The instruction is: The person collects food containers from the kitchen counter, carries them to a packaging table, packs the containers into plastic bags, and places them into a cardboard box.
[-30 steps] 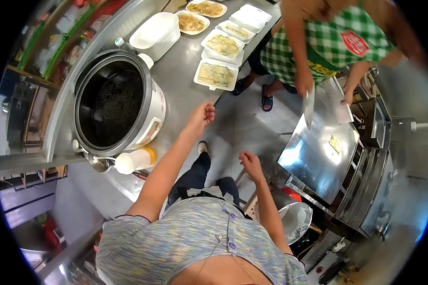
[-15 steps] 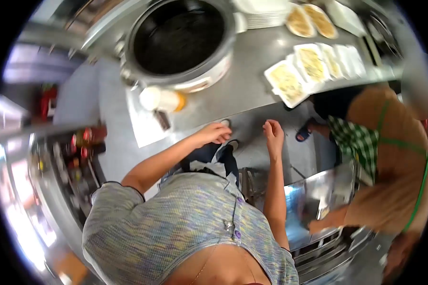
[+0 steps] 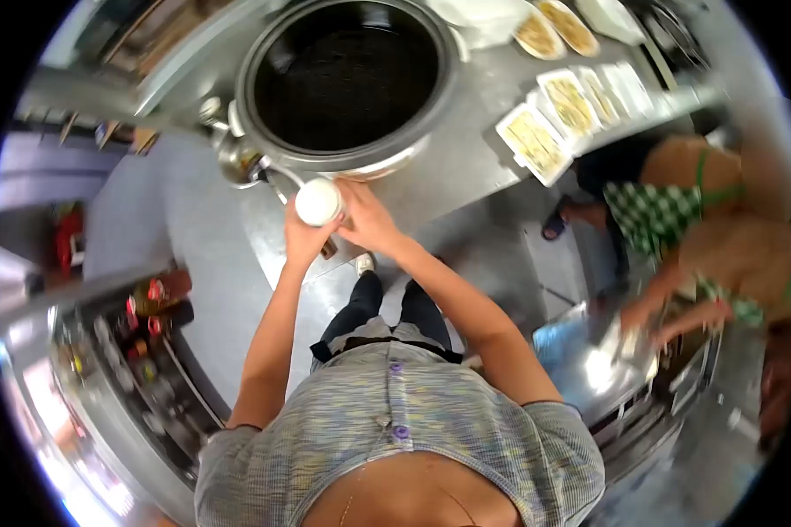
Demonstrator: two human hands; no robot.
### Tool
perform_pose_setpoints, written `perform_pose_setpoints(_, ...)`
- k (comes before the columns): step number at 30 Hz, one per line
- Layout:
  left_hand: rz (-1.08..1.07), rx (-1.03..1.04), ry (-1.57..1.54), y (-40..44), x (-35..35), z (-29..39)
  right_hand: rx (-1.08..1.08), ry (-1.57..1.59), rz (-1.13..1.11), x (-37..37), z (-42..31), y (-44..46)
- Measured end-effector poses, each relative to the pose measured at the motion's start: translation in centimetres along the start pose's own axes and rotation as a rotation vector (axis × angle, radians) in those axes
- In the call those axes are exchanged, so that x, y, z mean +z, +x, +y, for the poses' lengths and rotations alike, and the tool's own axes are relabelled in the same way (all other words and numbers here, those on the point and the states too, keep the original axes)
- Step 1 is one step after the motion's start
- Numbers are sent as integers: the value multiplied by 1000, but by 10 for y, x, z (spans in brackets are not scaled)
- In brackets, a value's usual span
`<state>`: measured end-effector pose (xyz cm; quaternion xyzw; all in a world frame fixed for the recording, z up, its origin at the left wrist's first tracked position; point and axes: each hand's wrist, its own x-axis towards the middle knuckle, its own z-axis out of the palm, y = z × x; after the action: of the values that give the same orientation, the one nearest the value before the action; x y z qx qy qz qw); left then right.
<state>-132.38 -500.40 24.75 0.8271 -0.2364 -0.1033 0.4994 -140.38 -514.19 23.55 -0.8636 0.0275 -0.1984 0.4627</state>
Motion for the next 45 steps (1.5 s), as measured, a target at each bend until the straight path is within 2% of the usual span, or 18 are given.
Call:
perform_pose_setpoints(3,-171,1,-15,-21,-14,17,-82,72,49,-17,-23,-16)
perform_pose_setpoints(6,-616,320,-64,-19,-17,89,49,75,75,-76,-69,-37)
perform_pose_setpoints(7,-746,369,-74,-18,-9,100,267,273,167,-96,-93,-46)
perform_pose_setpoints(8,-792,496,-45,-16,1,116,216,23,256,-111,-93,-65)
perform_pose_setpoints(9,-839,624,-19,-14,8,134,406,119,347,-135,-99,-80)
perform_pose_setpoints(11,-938,562,-207,-6,16,161,694,55,473,-185,-106,-115)
perform_pose_setpoints(12,-899,505,-284,-6,22,160,598,89,686,-205,-110,-123)
perform_pose_setpoints(13,-869,434,-323,-5,29,156,660,-427,609,-232,-109,-142)
perform_pose_setpoints(15,-813,284,-391,-1,40,145,856,-561,603,-265,-115,-144)
perform_pose_setpoints(17,-756,193,-366,-2,47,136,874,-881,401,-295,-91,-161)
perform_pose_setpoints(18,-734,165,-349,-3,51,132,742,-1032,335,-307,-74,-168)
perform_pose_setpoints(21,-695,147,-288,-10,65,121,766,-1267,149,-337,-35,-167)
perform_pose_setpoints(23,-665,182,-233,-17,75,124,620,-1417,78,-348,4,-163)
perform_pose_setpoints(26,-621,248,-171,-29,82,133,543,-1631,-70,-348,68,-142)
perform_pose_setpoints(30,-592,138,-156,-38,80,129,338,-2006,-264,-332,105,-87)
perform_pose_setpoints(38,-617,132,-122,-8,73,114,357,-1998,-251,-341,96,-73)
perform_pose_setpoints(41,-658,169,-120,13,74,114,523,-1813,-260,-346,112,-86)
perform_pose_setpoints(45,-715,146,-132,26,83,115,770,-1354,-52,-345,117,-117)
